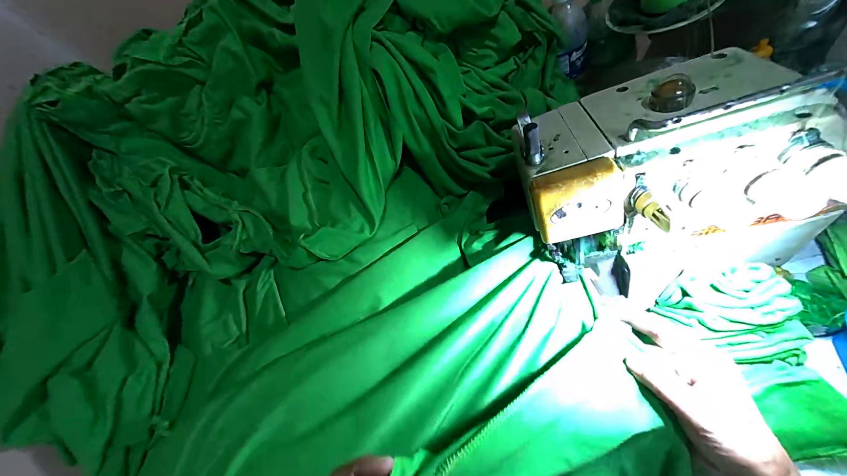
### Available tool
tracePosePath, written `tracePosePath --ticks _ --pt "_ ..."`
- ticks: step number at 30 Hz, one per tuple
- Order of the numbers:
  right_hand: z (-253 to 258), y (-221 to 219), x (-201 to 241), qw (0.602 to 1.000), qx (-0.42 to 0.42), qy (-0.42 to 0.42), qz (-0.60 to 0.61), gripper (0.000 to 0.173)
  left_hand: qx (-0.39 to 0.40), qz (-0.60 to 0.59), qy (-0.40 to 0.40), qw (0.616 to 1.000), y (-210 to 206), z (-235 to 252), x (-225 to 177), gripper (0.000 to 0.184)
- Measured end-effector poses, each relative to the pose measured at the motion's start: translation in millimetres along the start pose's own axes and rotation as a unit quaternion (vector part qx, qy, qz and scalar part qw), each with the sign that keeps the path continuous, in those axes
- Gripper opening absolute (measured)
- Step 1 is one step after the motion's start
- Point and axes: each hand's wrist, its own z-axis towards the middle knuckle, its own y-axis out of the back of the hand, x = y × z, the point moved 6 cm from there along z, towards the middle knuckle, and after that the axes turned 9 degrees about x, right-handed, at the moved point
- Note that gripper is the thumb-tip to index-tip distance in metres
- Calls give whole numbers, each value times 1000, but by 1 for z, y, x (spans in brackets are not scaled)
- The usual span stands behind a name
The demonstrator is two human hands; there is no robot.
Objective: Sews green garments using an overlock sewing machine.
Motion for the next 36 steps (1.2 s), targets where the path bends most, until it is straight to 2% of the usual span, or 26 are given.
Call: tracePosePath --ticks 3,6,8,11,15,18,21,24,25,27,29,31,36 --pt "3 -1 4 998 -42 -3 -52 28 -15 110 -86 990 8 44 -36 34" --pt "-6 -12 1 997 -11 9 -75 22 -41 218 -182 958 39 107 -45 27" --pt "-18 -25 -8 999 8 -5 -38 13 -39 249 -170 953 47 150 -27 26" --pt "-38 -42 -24 999 27 -47 -6 12 -19 258 -65 964 45 187 7 26" --pt "-40 -38 -29 998 12 1 -64 12 -24 213 -86 973 46 182 14 24" --pt "-37 -39 -26 999 1 -5 -50 19 -25 200 -90 975 44 181 13 23" --pt "-48 -46 -14 998 -4 -64 19 28 -29 199 -76 977 43 180 13 24" --pt "-58 -52 0 982 41 -147 108 52 -27 206 -89 974 44 181 14 25" --pt "-58 -52 4 979 58 -156 118 55 -25 208 -96 973 44 181 14 24" --pt "-50 -50 6 986 42 -141 83 35 -24 210 -101 972 43 182 14 24" --pt "-41 -46 3 997 14 -78 26 20 -22 196 -86 977 44 182 15 23" --pt "-42 -44 6 999 4 -35 -28 14 -19 192 -85 978 46 182 16 23" --pt "-58 -41 -6 997 -4 -56 -56 12 -20 210 -103 972 43 181 14 24"
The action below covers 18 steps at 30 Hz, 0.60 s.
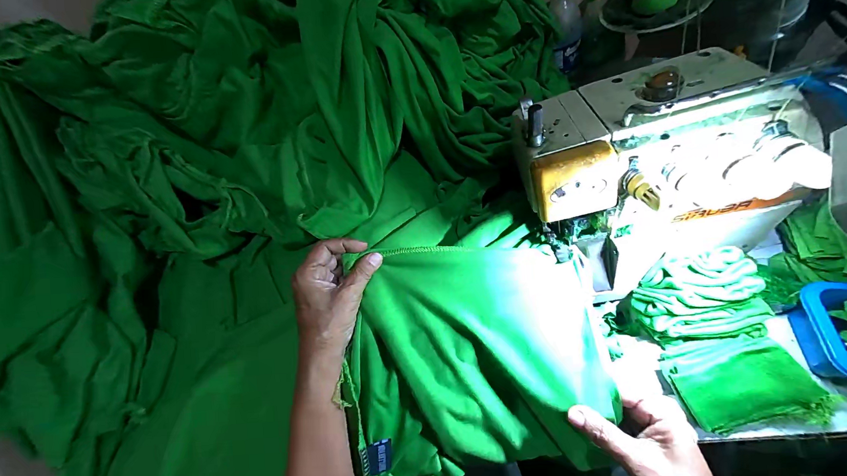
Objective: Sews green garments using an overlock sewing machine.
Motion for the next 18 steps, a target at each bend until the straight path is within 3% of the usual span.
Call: tracePosePath --ticks 5,13,18 --pt "-3 2 1 999 24 -1 27 8 -2 -1 -22 1000 0 -1 0 25" --pt "-5 -1 5 990 92 -6 109 22 -8 -6 11 1000 0 -2 -2 24" --pt "2 -1 -1 986 78 -39 139 21 -24 -16 4 1000 3 1 0 23"
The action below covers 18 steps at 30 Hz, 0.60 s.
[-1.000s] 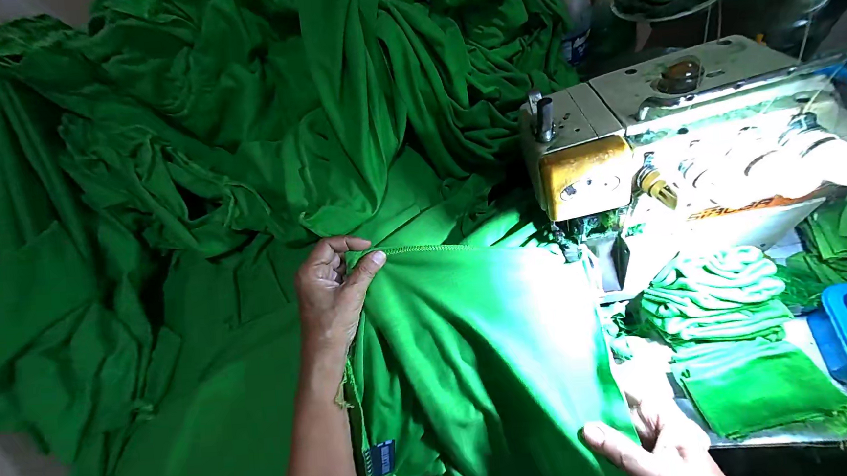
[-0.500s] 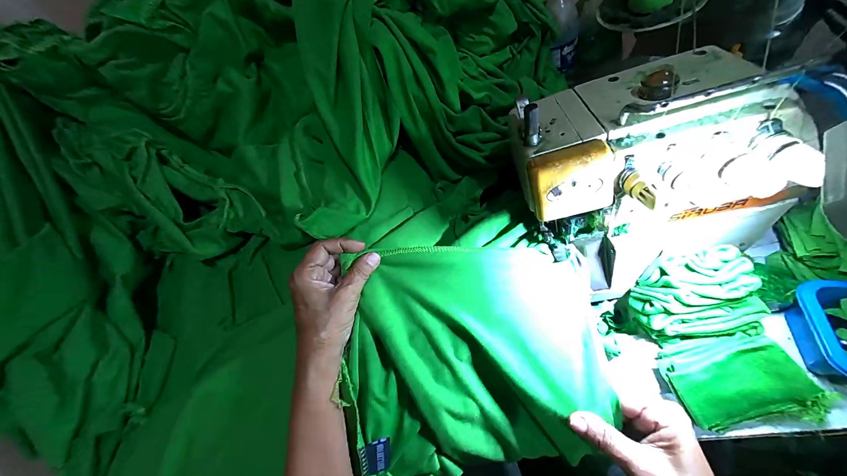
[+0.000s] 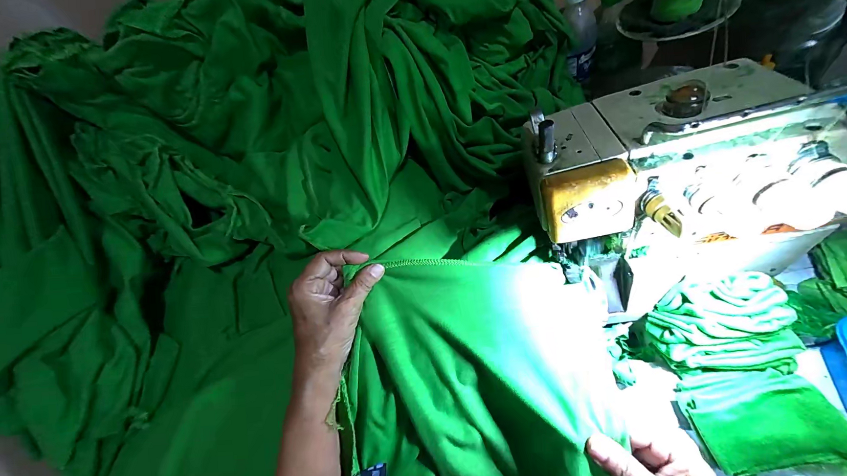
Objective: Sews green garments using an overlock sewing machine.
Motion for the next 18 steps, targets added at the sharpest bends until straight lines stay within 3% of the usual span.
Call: tracePosePath --ticks 4,9,12,15,18 --pt "27 10 3 999 -49 -3 -21 21 7 10 -3 1000 6 15 -19 23" --pt "51 15 0 999 -49 3 10 15 3 93 -115 989 27 55 -80 26" --pt "33 4 0 998 -52 -33 35 12 14 189 -108 976 29 79 -83 30" --pt "-5 -7 -5 994 -44 -95 27 14 73 278 14 958 24 75 -56 44" --pt "-49 -4 -13 994 -12 -108 -27 18 78 321 -39 943 19 28 -50 50"
